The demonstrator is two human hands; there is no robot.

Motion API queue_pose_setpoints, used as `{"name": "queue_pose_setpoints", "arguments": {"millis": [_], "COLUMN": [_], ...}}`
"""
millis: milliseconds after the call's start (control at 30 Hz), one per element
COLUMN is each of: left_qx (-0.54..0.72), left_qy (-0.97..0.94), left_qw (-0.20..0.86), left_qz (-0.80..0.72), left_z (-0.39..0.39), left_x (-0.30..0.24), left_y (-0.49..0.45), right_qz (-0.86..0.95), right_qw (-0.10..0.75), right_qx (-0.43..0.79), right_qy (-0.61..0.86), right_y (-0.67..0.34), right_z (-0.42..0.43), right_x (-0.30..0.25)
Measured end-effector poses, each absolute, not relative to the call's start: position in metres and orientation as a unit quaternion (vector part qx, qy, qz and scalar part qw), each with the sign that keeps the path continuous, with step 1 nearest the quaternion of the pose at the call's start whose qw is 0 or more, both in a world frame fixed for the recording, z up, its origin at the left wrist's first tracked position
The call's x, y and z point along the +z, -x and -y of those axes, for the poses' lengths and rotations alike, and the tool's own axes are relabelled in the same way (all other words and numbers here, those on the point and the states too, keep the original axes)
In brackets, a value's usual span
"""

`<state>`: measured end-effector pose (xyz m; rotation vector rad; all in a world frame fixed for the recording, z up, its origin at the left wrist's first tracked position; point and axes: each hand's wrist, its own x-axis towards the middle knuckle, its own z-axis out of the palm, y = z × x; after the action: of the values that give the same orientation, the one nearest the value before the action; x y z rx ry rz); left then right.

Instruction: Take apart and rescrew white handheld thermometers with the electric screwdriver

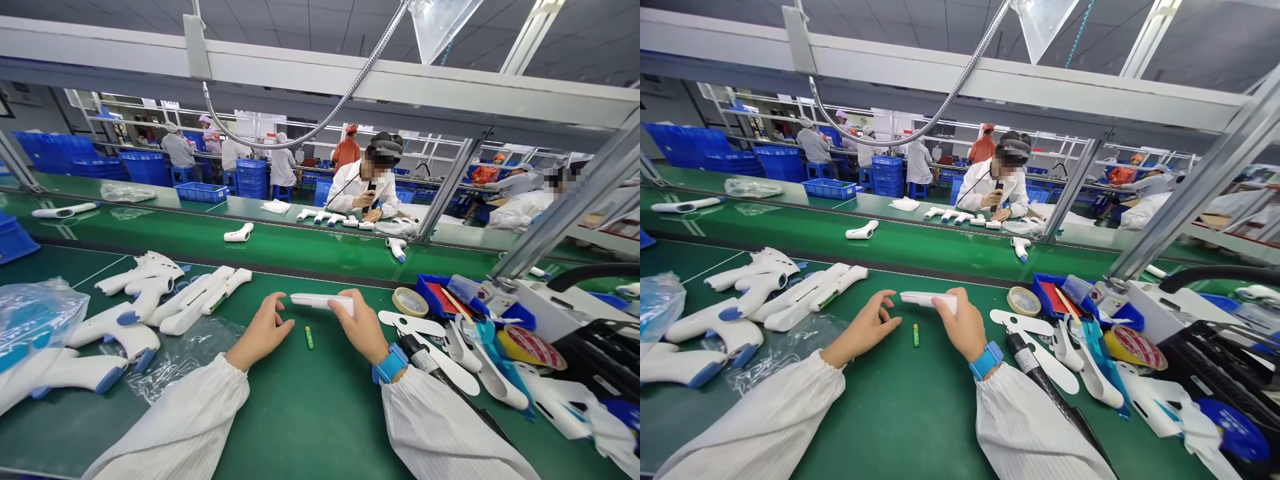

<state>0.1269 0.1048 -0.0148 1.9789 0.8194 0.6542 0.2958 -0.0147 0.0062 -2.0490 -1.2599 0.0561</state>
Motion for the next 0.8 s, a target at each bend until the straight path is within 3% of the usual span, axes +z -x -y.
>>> {"name": "queue_pose_setpoints", "arguments": {"millis": [300,800], "left_qx": [0.134,0.106], "left_qy": [-0.922,-0.961], "left_qw": [0.209,0.188], "left_qz": [-0.297,-0.175], "left_z": [-0.068,-0.094], "left_x": [-0.013,-0.004], "left_y": [-0.137,-0.175], "right_qz": [0.484,0.418], "right_qw": [0.349,0.489], "right_qx": [0.032,0.085], "right_qy": [0.802,0.761], "right_y": [-0.298,-0.312], "right_z": [0.018,0.036], "right_x": [0.001,0.008]}}
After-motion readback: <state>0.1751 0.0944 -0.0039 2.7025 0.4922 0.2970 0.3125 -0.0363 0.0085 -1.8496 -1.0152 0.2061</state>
